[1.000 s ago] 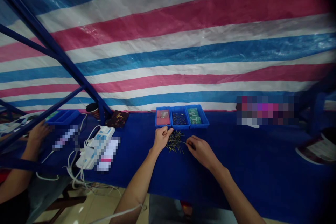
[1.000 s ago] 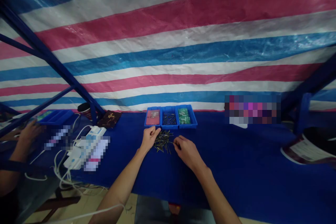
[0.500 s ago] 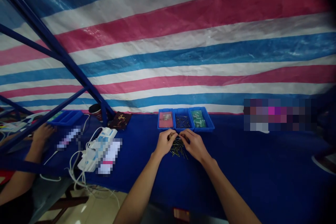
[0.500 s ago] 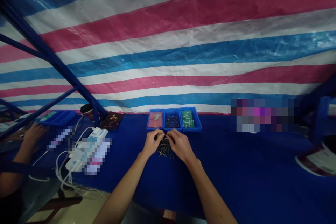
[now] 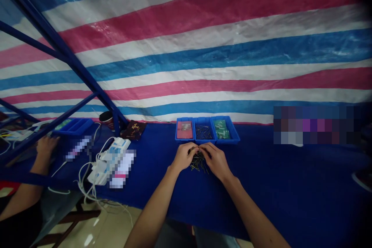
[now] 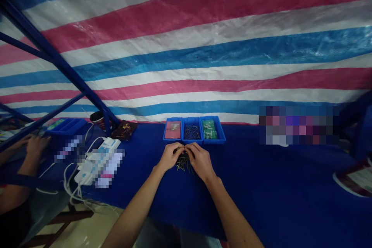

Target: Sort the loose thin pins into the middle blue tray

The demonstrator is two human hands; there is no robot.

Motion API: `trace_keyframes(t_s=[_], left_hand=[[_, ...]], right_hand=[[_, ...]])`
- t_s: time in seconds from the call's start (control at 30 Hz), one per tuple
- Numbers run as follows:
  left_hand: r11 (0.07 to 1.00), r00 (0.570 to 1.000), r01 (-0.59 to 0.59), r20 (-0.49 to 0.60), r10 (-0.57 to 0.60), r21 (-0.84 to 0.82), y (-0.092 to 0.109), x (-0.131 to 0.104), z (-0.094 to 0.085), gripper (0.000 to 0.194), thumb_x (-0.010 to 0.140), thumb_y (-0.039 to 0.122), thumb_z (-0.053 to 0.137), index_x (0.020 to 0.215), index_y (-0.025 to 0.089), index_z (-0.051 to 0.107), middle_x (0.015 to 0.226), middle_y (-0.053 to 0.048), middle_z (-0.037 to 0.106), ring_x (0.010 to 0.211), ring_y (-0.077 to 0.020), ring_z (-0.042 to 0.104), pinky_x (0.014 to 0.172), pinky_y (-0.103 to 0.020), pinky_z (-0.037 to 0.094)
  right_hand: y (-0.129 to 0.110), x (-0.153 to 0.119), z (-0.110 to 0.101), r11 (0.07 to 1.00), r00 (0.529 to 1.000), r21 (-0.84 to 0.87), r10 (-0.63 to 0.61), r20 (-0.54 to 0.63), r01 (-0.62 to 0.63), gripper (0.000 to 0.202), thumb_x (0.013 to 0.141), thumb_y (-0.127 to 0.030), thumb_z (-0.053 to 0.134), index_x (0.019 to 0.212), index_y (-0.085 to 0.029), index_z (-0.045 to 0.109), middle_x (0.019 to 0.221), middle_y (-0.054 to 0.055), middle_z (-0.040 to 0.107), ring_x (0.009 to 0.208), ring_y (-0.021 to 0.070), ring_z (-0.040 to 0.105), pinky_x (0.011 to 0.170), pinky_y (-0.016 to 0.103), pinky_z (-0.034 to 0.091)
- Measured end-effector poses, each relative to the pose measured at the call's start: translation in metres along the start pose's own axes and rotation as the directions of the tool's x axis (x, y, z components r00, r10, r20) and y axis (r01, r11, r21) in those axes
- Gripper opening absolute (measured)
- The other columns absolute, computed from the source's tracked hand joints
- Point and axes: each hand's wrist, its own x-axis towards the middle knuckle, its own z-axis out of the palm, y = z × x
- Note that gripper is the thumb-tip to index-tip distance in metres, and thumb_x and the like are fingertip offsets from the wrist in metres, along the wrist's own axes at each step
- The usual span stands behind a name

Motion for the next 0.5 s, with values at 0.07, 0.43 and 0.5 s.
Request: trace_keyframes(t_s=[0.07,0.43,0.5], left_hand=[[1.000,1.000,-0.002,0.007,0.002,0.007,0.0021,-0.0002,-0.0004,0.026,0.098,0.028,0.050,0.087,0.016,0.070,0.078,-0.004,0.069,0.071,-0.0162,0.063,0.072,-0.024,0.046],[0.999,1.000,-0.018,-0.010,0.018,0.031,0.0033,-0.0023,0.0014,0.029,0.098,0.028,0.048,0.082,0.016,0.069,0.074,-0.004,0.066,0.069,-0.0152,0.060,0.070,-0.025,0.045],[0.999,1.000,-0.025,-0.018,0.025,0.026,0.0022,-0.0027,0.0023,0.029,0.098,0.028,0.048,0.082,0.016,0.069,0.074,-0.004,0.066,0.069,-0.0150,0.060,0.070,-0.025,0.045]], right_hand=[[0.0010,-0.0004,0.0002,1.000,1.000,0.008,0.008,0.003,-0.008,0.026,0.101,-0.031,0.044,0.105,-0.024,0.068,0.102,0.006,0.070,0.091,0.0199,0.067,0.084,0.031,0.051],[-0.0009,-0.0029,0.0005,0.997,0.998,-0.070,0.047,0.036,-0.044,0.026,0.103,-0.029,0.039,0.096,-0.022,0.062,0.091,0.004,0.067,0.080,0.0181,0.065,0.076,0.027,0.047],[-0.0005,-0.0035,0.0015,0.996,0.998,-0.083,0.043,0.052,-0.039,0.028,0.103,-0.029,0.037,0.092,-0.022,0.061,0.088,0.004,0.067,0.077,0.0175,0.065,0.073,0.026,0.045]])
